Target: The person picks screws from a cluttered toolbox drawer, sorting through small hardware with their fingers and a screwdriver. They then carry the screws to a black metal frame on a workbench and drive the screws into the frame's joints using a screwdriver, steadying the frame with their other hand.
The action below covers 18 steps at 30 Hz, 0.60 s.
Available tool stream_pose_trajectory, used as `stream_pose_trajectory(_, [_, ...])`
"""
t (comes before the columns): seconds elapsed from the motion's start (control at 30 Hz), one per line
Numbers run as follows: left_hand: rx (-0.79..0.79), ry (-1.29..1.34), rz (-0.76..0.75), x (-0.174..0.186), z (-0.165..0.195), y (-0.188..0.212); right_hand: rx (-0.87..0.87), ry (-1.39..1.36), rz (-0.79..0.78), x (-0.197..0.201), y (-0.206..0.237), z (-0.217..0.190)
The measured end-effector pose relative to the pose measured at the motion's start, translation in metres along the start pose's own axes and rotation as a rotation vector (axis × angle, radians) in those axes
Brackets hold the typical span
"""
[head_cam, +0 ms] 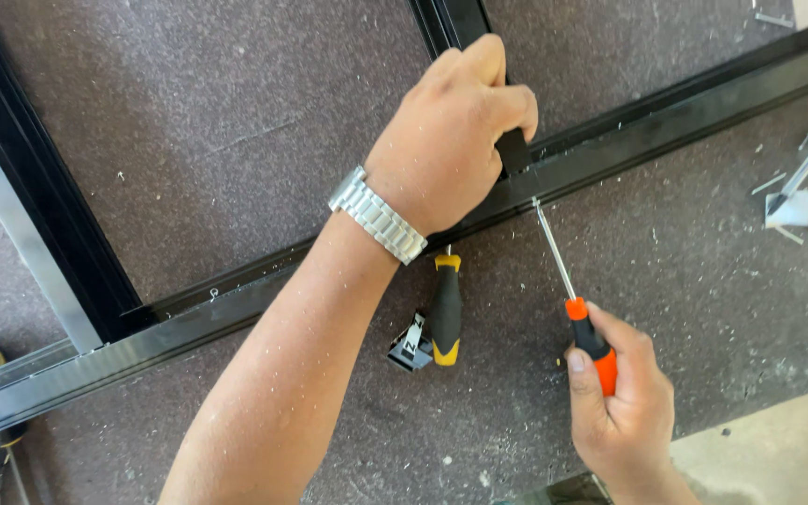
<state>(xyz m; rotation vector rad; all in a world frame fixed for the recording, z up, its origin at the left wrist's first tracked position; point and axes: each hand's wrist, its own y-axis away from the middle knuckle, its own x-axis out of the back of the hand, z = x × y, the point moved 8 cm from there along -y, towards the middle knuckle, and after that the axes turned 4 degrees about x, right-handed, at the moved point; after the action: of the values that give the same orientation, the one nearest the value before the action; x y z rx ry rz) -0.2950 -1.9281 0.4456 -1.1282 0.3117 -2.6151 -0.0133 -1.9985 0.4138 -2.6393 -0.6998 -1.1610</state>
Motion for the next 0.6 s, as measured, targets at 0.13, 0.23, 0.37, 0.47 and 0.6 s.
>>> stream_pose_trajectory(0.13, [0.036, 0.027, -0.016, 0.005, -0.001, -0.005, 0.013, -0.045, 0.032, -0.004, -0.003, 0.002])
stream_pose_trajectory(0.23, [0.062, 0.042, -0.027, 0.009, -0.002, -0.008, -0.056, -0.096, 0.054, -0.007, -0.002, 0.01])
stream_pose_trajectory(0.37, [0.1, 0.053, -0.046, 0.012, -0.004, -0.011, -0.077, -0.12, 0.059, -0.012, -0.001, 0.021])
stream_pose_trajectory(0.47, [0.116, 0.053, -0.057, 0.014, -0.006, -0.012, -0.058, -0.081, 0.083, -0.016, 0.002, 0.028])
stream_pose_trajectory(0.6, [0.167, 0.024, -0.088, 0.013, -0.009, -0.014, -0.114, -0.002, 0.101, -0.022, 0.014, 0.048])
